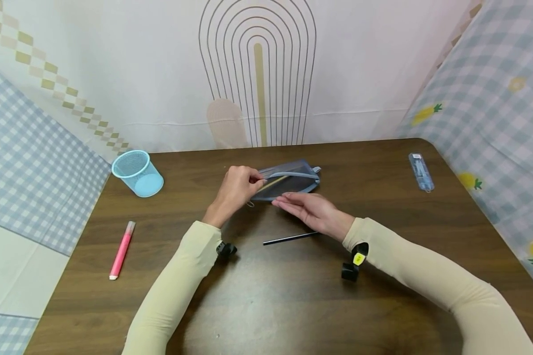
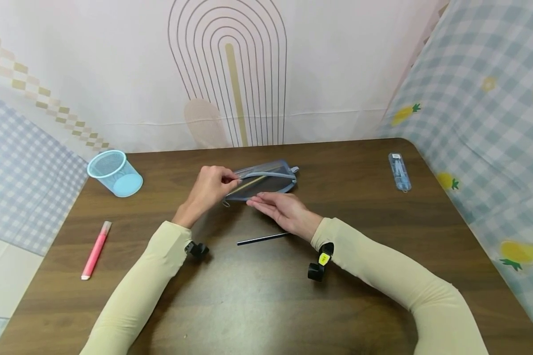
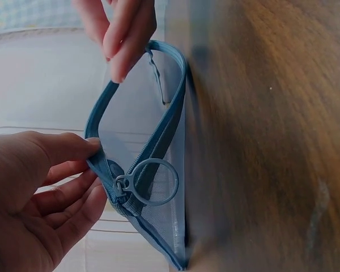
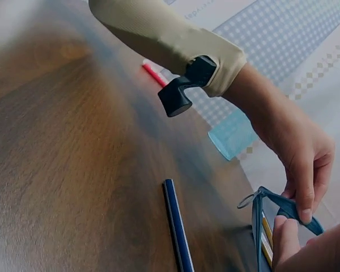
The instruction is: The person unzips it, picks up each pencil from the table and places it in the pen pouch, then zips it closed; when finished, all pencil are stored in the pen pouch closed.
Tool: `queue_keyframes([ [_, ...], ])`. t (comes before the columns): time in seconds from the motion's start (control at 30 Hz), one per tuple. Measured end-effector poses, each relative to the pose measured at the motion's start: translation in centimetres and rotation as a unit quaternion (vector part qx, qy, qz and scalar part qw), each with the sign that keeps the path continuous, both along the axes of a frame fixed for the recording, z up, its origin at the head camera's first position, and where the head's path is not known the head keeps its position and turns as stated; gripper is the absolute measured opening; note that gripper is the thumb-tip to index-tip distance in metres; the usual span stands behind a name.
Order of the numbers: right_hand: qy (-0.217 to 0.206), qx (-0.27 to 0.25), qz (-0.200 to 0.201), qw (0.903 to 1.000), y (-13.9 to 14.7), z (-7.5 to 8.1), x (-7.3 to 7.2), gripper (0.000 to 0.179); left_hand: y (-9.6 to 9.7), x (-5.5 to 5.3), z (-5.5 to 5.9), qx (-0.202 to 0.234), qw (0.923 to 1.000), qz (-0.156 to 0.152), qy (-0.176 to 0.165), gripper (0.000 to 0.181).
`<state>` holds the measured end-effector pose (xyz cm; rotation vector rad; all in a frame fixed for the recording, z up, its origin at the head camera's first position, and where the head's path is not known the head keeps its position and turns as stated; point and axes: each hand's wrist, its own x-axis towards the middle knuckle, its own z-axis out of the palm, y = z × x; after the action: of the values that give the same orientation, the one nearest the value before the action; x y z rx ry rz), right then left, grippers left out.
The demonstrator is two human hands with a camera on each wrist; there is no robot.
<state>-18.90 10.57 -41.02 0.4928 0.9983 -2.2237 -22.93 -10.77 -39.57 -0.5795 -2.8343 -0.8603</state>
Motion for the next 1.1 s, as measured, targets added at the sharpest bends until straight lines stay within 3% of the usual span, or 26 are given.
queue_keyframes([
  [0.1, 0.015, 0.016, 0.011, 0.9997, -0.1, -0.1, 0.2, 0.05, 0.0, 0.0, 0.0, 0.0, 1.0, -0.001, -0.001, 0.013],
  [0.17, 0.05, 0.048, 0.036, 0.9969, 0.0, -0.2, 0.4, 0.047, 0.0, 0.0, 0.0, 0.001, 1.0, -0.003, 0.003, 0.012],
  [0.23, 0.12, 0.114, 0.088, 0.9823, 0.3, -0.3, 0.7, 0.041, 0.0, 0.0, 0.0, 0.003, 1.0, -0.005, 0.008, 0.012],
  [0.27, 0.173, 0.162, 0.124, 0.9635, 0.5, -0.5, 0.8, 0.036, 0.0, 0.0, 0.0, 0.004, 0.9999, -0.006, 0.01, 0.011],
  [0.3, 0.238, 0.218, 0.163, 0.9323, 0.8, -0.5, 1.0, 0.031, -0.1, 0.0, 0.1, 0.005, 0.9999, -0.007, 0.011, 0.011],
  [0.33, 0.307, 0.278, 0.202, 0.8876, 1.0, -0.5, 1.1, 0.026, -0.1, 0.0, 0.1, 0.005, 0.9999, -0.008, 0.012, 0.011],
  [0.37, 0.381, 0.334, 0.237, 0.829, 1.3, -0.6, 1.2, 0.02, -0.1, 0.0, 0.1, 0.006, 0.9999, -0.008, 0.013, 0.011],
  [0.47, 0.549, 0.463, 0.297, 0.6295, 2.0, -0.2, 1.7, 0.009, -0.2, 0.0, 0.2, 0.005, 0.9999, -0.006, 0.01, 0.011],
  [0.5, 0.582, 0.485, 0.311, 0.5746, 2.2, 0.1, 1.9, 0.009, -0.3, 0.1, 0.2, 0.005, 0.9999, -0.006, 0.008, 0.011],
  [0.53, 0.606, 0.497, 0.325, 0.529, 2.4, 0.2, 2.0, 0.01, -0.3, 0.1, 0.2, 0.004, 0.9999, -0.006, 0.007, 0.011],
  [0.57, 0.621, 0.506, 0.338, 0.4948, 2.6, 0.3, 2.1, 0.012, -0.3, 0.1, 0.1, 0.004, 1.0, -0.005, 0.006, 0.011],
  [0.6, 0.626, 0.514, 0.353, 0.4688, 2.7, 0.4, 2.3, 0.014, -0.3, 0.1, 0.1, 0.004, 1.0, -0.005, 0.004, 0.011],
  [0.63, 0.628, 0.52, 0.365, 0.4499, 2.8, 0.4, 2.4, 0.016, -0.4, 0.1, 0.1, 0.004, 1.0, -0.005, 0.003, 0.011],
  [0.67, 0.628, 0.525, 0.373, 0.4369, 2.9, 0.4, 2.4, 0.016, -0.4, 0.1, 0.1, 0.004, 1.0, -0.005, 0.002, 0.011],
  [0.73, 0.624, 0.533, 0.383, 0.4244, 2.9, 0.3, 2.5, 0.015, -0.4, 0.2, 0.0, 0.005, 1.0, -0.005, 0.002, 0.011],
  [1.1, 0.623, 0.543, 0.376, 0.4193, 3.2, -0.5, 2.7, 0.021, -0.6, 0.1, 0.2, 0.001, 1.0, -0.007, 0.003, 0.012],
])
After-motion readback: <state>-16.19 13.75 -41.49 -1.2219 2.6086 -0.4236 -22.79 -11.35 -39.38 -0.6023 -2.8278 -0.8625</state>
